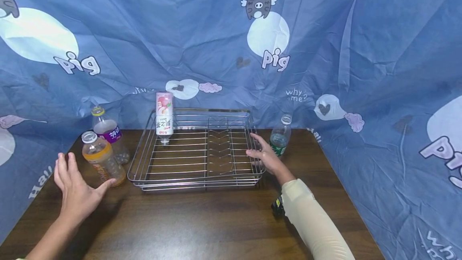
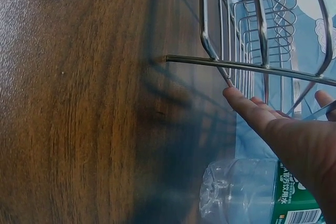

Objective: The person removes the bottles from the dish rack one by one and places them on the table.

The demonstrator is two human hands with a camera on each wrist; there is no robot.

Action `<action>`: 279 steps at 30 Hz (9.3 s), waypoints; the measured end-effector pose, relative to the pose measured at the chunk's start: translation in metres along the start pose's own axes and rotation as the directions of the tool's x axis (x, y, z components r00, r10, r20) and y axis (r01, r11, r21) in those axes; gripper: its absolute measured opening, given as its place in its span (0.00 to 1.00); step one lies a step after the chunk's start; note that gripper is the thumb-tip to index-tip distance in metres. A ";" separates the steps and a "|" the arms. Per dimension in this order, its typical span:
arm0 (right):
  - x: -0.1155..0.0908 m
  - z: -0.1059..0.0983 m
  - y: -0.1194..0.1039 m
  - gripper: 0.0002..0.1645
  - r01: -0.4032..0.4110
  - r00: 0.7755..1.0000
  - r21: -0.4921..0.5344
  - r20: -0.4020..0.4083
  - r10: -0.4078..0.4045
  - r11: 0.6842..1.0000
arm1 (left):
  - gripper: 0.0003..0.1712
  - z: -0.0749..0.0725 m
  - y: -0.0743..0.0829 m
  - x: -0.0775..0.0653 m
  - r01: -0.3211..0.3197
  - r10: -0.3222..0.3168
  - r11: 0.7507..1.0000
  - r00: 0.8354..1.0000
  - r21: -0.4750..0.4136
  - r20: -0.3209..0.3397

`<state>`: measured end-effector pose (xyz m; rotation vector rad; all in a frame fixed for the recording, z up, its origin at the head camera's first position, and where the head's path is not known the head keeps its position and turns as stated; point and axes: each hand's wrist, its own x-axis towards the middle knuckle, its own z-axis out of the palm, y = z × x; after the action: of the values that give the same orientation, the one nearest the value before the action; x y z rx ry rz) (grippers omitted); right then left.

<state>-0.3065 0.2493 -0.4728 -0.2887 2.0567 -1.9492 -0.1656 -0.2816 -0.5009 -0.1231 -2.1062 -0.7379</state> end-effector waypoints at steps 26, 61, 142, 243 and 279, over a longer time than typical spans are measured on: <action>0.000 -0.002 0.001 0.49 0.006 1.000 -0.031 -0.011 -0.006 0.999 | 0.55 0.008 0.023 0.044 -0.268 0.270 0.959 0.963 0.091 -0.009; 0.000 0.001 0.006 0.48 0.000 0.999 -0.035 -0.033 -0.001 0.999 | 0.59 0.016 0.048 0.087 -0.506 0.415 0.839 0.833 0.201 0.365; 0.002 -0.002 0.001 0.49 -0.035 0.999 -0.059 -0.021 0.034 0.998 | 0.54 0.088 0.064 0.176 -0.774 0.381 0.618 0.448 0.138 0.809; 0.001 -0.006 -0.001 0.50 -0.055 0.998 -0.067 0.006 0.056 0.996 | 0.31 0.143 0.057 0.184 -0.872 0.382 0.484 0.291 0.079 0.877; 0.002 -0.009 -0.001 0.50 -0.082 0.997 -0.085 0.004 0.082 0.993 | 0.32 0.157 0.046 0.189 -0.961 0.478 0.266 0.197 0.072 0.856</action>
<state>-0.3118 0.2569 -0.4718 -0.2254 2.1153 -1.8144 -0.3772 -0.1909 -0.4033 -1.2511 -2.3701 0.8808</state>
